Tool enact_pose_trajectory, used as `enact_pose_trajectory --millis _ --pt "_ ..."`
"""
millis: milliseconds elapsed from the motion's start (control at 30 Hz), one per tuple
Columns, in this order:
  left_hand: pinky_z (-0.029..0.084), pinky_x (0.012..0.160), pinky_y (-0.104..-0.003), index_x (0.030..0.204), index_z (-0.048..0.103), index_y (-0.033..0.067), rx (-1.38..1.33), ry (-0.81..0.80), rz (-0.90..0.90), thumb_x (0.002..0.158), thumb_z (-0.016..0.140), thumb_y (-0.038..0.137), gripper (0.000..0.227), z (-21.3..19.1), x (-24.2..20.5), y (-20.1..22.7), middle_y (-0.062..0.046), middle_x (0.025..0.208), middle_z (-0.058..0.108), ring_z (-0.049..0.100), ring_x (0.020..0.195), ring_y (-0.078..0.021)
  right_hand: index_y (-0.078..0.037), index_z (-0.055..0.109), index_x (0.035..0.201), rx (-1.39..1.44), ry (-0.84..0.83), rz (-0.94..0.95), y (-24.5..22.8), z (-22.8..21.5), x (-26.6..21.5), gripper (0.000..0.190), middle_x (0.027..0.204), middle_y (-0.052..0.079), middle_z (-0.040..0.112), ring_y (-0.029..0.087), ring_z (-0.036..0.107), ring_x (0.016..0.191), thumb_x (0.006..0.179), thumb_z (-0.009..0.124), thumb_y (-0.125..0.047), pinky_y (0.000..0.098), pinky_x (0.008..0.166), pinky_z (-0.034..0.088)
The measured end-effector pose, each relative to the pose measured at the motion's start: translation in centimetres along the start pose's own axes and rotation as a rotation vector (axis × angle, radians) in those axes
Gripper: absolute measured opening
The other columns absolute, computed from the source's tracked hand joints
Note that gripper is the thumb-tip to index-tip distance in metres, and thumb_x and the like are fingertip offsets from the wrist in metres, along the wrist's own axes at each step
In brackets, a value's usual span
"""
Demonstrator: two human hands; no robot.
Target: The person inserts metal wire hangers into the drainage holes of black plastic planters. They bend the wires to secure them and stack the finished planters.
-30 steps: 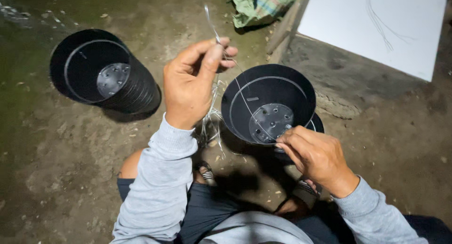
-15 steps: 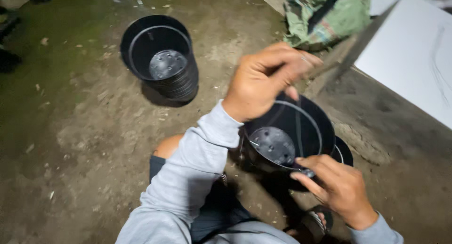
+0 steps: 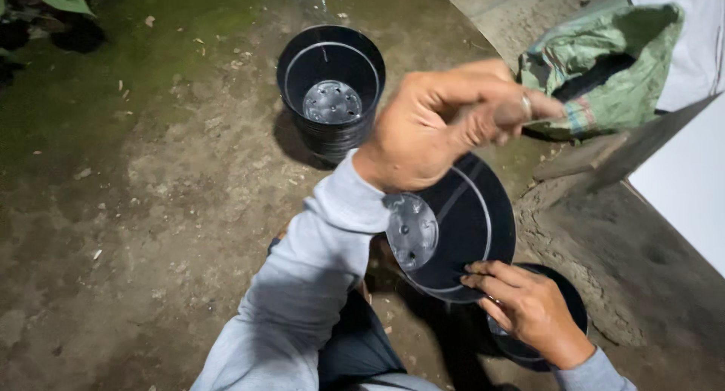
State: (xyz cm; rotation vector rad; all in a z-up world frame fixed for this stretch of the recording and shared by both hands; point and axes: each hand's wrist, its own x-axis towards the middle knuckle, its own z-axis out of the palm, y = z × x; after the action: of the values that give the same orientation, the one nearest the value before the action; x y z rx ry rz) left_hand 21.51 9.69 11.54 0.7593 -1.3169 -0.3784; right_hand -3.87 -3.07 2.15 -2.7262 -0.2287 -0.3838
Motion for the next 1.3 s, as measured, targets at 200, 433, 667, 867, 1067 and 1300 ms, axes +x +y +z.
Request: enact_pose_trajectory --millis 200,433,667,867,1067,1300 --pt "0.047 0.114 -0.029 0.138 0.062 0.0058 0.616 0.467 0.25 0.119 0.061 0.033 0.033 -6.8 -2.4 2.3 -0.009 0.133 0.068 0.063 0.128 -0.0163 -0.012 0.073 0.105 -0.18 0.147 -0.038 -0.3 0.0 7.3 0.028 0.087 0.004 0.068 0.024 0.065 0.06 0.078 0.078 -0.016 0.0374 0.052 0.05" --pt "0.059 0.089 -0.032 0.135 0.065 -0.0008 0.457 1.221 0.105 0.11 0.051 0.045 0.054 -14.4 -6.2 -0.5 -0.009 0.104 0.074 0.072 0.099 -0.018 -0.013 0.067 0.111 -0.249 0.438 -0.103 0.6 4.5 19.9 0.018 0.091 0.006 0.067 0.028 0.064 0.062 0.093 0.072 -0.012 0.0382 0.052 0.047" --pt "0.053 0.08 -0.028 0.136 0.063 0.0038 0.409 1.393 0.127 0.109 0.053 0.042 0.047 -17.1 -7.9 -3.5 -0.004 0.099 0.069 0.067 0.091 -0.0139 -0.012 0.063 0.091 -0.263 0.308 0.001 2.8 17.0 29.0 0.015 0.078 0.013 0.069 0.033 0.068 0.059 0.099 0.059 -0.024 0.046 0.051 0.051" --pt "0.053 0.084 -0.03 0.14 0.064 0.0032 0.379 1.311 0.097 0.113 0.056 0.039 0.046 -17.1 -8.4 -5.5 -0.007 0.103 0.069 0.067 0.095 -0.0166 -0.012 0.069 0.099 -0.211 -0.037 0.159 4.6 21.6 32.2 0.031 0.084 0.016 0.074 0.036 0.073 0.076 0.102 0.056 -0.04 0.0511 0.065 0.055" --pt "0.054 0.074 -0.032 0.141 0.054 0.007 0.339 1.064 0.136 0.116 0.059 0.031 0.035 -17.7 -9.9 -7.9 -0.009 0.104 0.07 0.066 0.086 -0.0173 -0.008 0.065 0.128 0.166 -0.111 -0.07 8.5 18.9 30.8 0.046 0.115 0.021 0.07 0.043 0.066 0.102 0.094 0.071 -0.039 0.0523 0.085 0.053" --pt "0.036 0.06 -0.031 0.114 0.051 0.0008 0.377 0.896 0.176 0.121 0.056 0.021 0.022 -17.1 -10.6 -10.6 -0.006 0.081 0.049 0.042 0.066 -0.0144 -0.003 0.069 0.11 0.214 0.192 0.446 20.1 18.7 16.7 0.02 0.098 0.02 0.072 0.035 0.072 0.083 0.106 0.067 -0.022 0.0463 0.074 0.056"
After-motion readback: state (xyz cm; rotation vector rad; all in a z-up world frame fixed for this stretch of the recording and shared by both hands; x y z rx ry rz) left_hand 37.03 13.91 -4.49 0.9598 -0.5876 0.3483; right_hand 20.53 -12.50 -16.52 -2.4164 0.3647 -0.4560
